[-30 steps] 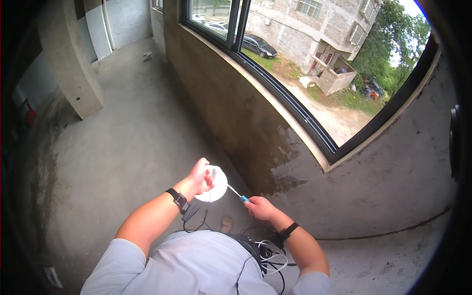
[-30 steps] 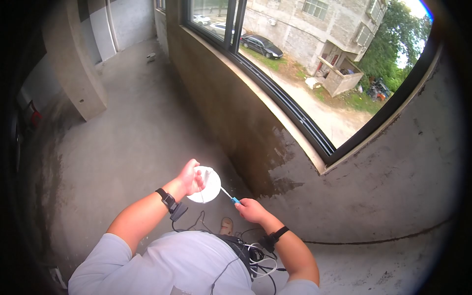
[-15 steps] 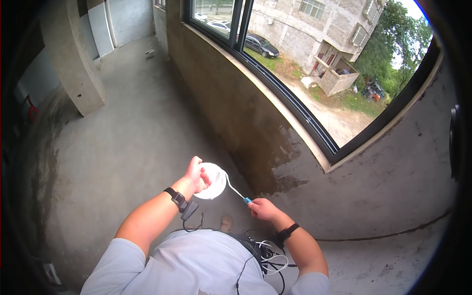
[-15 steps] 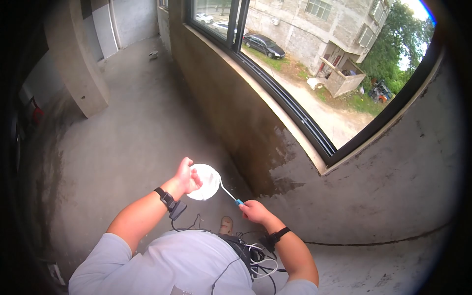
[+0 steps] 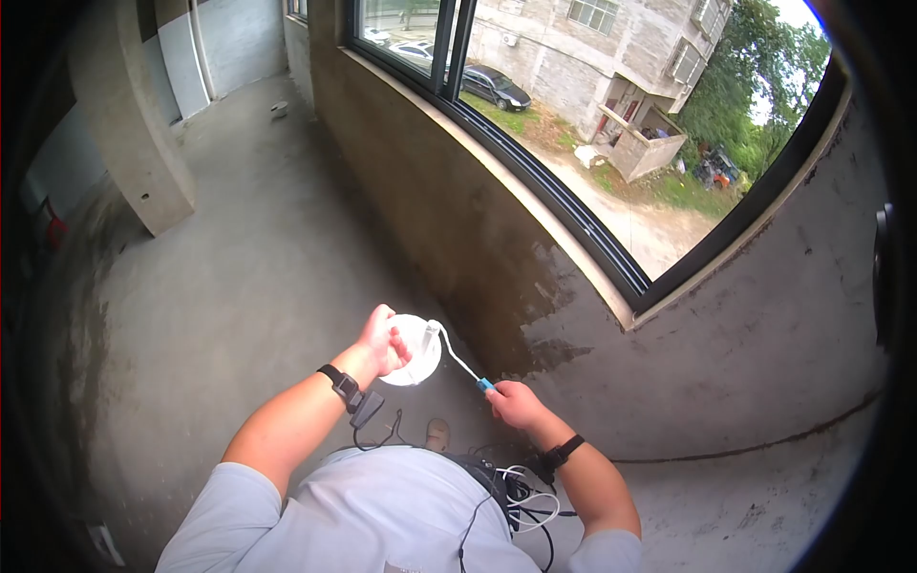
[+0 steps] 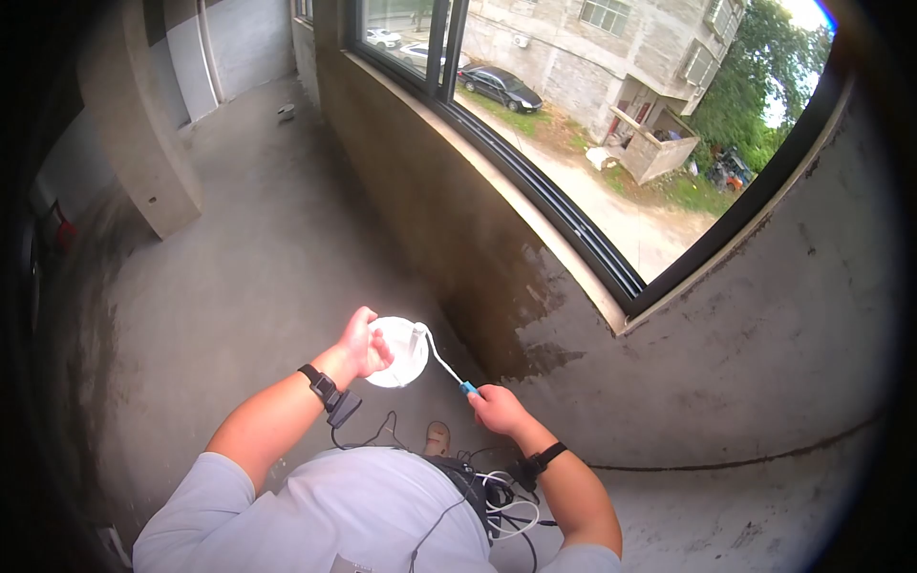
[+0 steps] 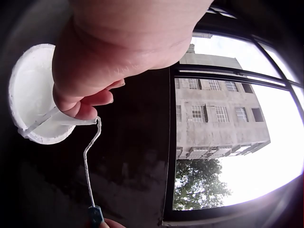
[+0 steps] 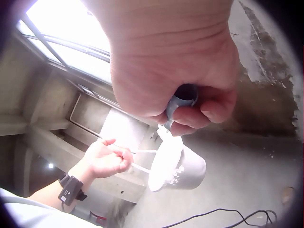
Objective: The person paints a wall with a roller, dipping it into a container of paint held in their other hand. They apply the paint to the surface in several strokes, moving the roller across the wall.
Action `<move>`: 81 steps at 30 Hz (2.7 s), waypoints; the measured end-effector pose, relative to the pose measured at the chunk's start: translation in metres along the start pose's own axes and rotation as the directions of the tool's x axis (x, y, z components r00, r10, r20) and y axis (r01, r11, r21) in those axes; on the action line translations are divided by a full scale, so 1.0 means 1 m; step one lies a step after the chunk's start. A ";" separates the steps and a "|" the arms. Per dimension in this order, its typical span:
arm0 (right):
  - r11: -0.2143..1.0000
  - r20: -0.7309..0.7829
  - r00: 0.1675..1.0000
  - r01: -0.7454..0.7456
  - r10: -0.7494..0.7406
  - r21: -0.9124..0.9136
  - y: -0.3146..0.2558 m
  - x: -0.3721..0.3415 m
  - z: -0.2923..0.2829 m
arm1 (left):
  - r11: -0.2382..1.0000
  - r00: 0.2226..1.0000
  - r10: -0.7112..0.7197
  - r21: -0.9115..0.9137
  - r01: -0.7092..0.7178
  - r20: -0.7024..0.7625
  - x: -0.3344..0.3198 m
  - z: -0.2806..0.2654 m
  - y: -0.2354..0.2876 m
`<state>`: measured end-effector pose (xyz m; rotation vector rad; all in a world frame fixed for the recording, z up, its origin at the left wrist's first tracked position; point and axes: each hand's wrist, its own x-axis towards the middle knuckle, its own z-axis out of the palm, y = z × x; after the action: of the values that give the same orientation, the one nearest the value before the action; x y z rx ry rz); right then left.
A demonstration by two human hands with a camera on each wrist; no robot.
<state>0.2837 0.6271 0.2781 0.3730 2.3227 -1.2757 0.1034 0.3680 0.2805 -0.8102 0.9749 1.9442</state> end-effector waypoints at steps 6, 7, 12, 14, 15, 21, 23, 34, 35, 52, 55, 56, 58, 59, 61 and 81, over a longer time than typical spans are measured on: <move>0.999 -0.071 0.997 0.021 -0.025 -0.047 -0.016 0.001 -0.003 | 1.000 1.000 -0.002 0.015 0.002 0.016 -0.009 0.008 0.002; 0.998 -0.065 0.997 0.031 -0.034 -0.048 -0.019 0.001 -0.003 | 1.000 1.000 -0.002 0.016 0.002 0.015 -0.010 0.009 0.002; 0.997 0.012 0.999 0.046 -0.047 0.062 -0.010 0.008 0.004 | 1.000 1.000 -0.005 0.021 0.005 0.003 -0.007 0.011 0.003; 0.996 0.062 0.997 0.044 -0.049 0.082 0.002 0.015 0.012 | 1.000 1.000 -0.009 0.016 0.009 0.003 -0.008 0.011 0.004; 0.995 0.084 0.995 0.043 -0.051 0.089 0.008 0.018 0.015 | 1.000 1.000 -0.012 0.010 0.012 0.004 -0.008 0.011 0.004; 0.977 0.171 0.985 -0.058 0.023 0.205 0.023 0.029 0.020 | 0.999 0.999 -0.011 -0.041 0.012 0.033 -0.009 0.007 0.007; 0.964 0.178 0.983 -0.092 0.048 0.248 0.019 0.027 0.018 | 0.998 1.000 -0.001 -0.057 0.003 0.031 -0.008 0.005 0.007; 0.932 0.203 0.977 -0.129 0.062 0.340 0.022 0.015 0.005 | 0.993 0.999 0.024 -0.117 -0.018 0.043 0.000 -0.001 0.012; 0.931 0.201 0.978 -0.130 0.063 0.340 0.020 0.012 0.004 | 0.994 0.999 0.023 -0.109 -0.018 0.040 0.001 0.000 0.012; 0.998 -0.065 0.996 0.055 -0.057 -0.035 0.010 0.015 0.004 | 0.997 1.000 -0.029 -0.070 0.029 0.012 0.002 0.001 0.005; 1.000 -0.106 0.994 0.029 -0.030 -0.010 0.000 0.013 0.002 | 0.998 1.000 -0.017 -0.055 0.017 0.005 0.001 0.002 0.005; 1.000 -0.106 0.994 0.029 -0.029 -0.009 0.000 0.015 0.001 | 0.999 1.000 -0.013 -0.046 0.014 0.005 0.000 0.003 0.005; 0.998 -0.098 0.994 0.041 -0.037 0.039 0.002 0.017 0.000 | 0.999 1.000 -0.012 -0.035 0.012 0.006 0.003 0.002 0.004; 0.998 -0.099 0.994 0.040 -0.035 0.041 0.003 0.016 0.000 | 0.999 0.999 -0.015 -0.041 0.016 0.033 0.007 0.000 0.003; 0.995 -0.040 0.997 0.063 -0.060 0.073 0.000 0.014 0.000 | 0.999 0.998 -0.017 -0.046 0.020 0.060 0.010 -0.002 0.003; 0.859 -0.021 0.999 -0.011 0.025 0.511 0.053 -0.019 -0.028 | 0.999 0.995 -0.029 -0.043 0.025 -0.094 0.028 -0.027 0.006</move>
<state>0.3160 0.6791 0.2625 0.5825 1.9589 -1.8857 0.0894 0.3527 0.2462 -0.9418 0.9769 1.9229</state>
